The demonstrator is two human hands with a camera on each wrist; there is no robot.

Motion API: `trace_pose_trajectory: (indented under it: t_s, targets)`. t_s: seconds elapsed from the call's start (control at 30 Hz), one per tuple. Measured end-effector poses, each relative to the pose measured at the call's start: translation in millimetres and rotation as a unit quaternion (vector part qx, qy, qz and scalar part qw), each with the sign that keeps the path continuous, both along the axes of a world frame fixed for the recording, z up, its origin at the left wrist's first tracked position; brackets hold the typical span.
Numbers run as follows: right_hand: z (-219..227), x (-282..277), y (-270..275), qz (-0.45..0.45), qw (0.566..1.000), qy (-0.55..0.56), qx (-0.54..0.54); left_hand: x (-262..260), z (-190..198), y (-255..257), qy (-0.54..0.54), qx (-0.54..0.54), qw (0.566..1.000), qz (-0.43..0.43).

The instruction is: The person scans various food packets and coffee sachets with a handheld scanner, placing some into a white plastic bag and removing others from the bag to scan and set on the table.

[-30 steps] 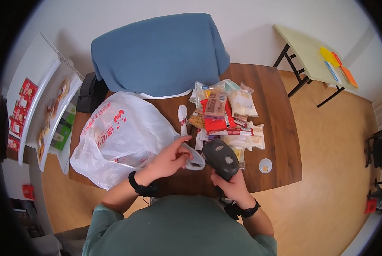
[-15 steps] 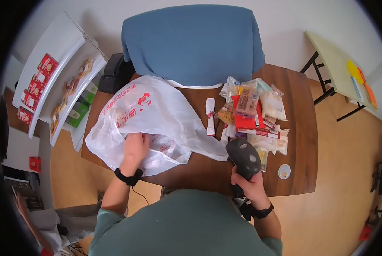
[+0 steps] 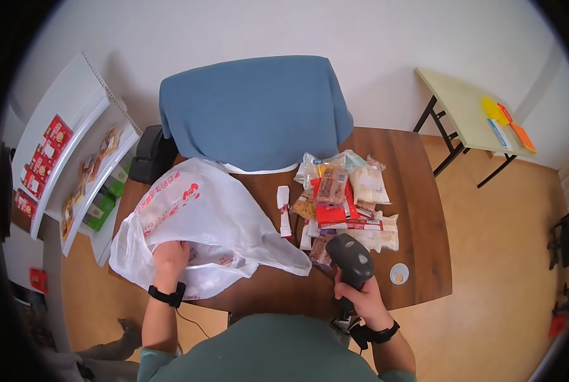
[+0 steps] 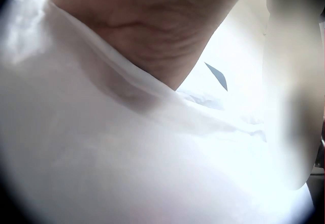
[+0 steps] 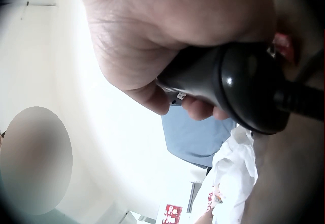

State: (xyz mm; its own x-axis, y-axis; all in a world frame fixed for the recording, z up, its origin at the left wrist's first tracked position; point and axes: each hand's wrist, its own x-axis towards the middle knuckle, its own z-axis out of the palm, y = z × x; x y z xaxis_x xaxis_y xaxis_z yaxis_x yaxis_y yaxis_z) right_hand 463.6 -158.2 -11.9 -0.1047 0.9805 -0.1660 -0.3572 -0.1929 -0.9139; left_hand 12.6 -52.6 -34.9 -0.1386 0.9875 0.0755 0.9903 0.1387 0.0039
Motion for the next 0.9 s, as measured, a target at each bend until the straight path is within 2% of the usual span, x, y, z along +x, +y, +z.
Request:
trace_pose_trajectory:
  t_s: [0.03,0.1,0.23,0.3,0.33,0.4,0.43,0.53,0.63,0.67,0.73,0.8,0.87,0.9]
  targets:
    - [1,0,1,0.001,1.000,-0.003,0.002,-1,1,-3,-0.003,0.002,1.000,0.001]
    - [3,-1,3,0.020,1.000,-0.010,0.010,1,1,-9,-0.048,-0.100,0.994,0.016]
    - [-1,-1,4,0.041,0.999,-0.030,0.008,4,-15,-9,-0.035,-0.094,0.995,-0.006]
    - [-4,0,2,0.061,0.997,-0.040,0.016,12,-19,-9,-0.033,-0.025,0.995,-0.096]
    - [-3,-1,1,0.058,0.997,-0.039,0.016,19,-16,-10,-0.032,-0.026,0.994,-0.099]
    - [1,-3,1,0.063,0.997,-0.036,0.020,37,-8,-16,-0.128,-0.008,0.986,-0.111]
    - [4,-5,0,0.062,0.997,-0.035,0.018,47,1,-20,-0.127,-0.011,0.985,-0.113]
    - [15,-8,1,0.062,0.997,-0.039,0.004,79,46,-37,-0.214,0.041,0.956,-0.195]
    - [17,-9,0,0.087,0.994,-0.060,-0.010,101,92,-64,-0.224,0.000,0.951,-0.212]
    - [15,-8,1,0.101,0.992,-0.079,-0.002,105,107,-75,-0.179,-0.003,0.955,-0.237]
    - [13,-9,0,0.120,0.988,-0.094,-0.003,112,147,-100,-0.168,-0.029,0.958,-0.230]
    - [11,-11,-2,0.138,0.980,-0.137,0.038,110,168,-112,-0.157,-0.047,0.960,-0.229]
    - [16,-15,-4,0.143,0.981,-0.123,0.040,103,176,-115,-0.308,0.037,0.901,-0.303]
    - [18,-17,-4,0.148,0.982,-0.111,0.043,104,170,-112,-0.308,0.039,0.901,-0.303]
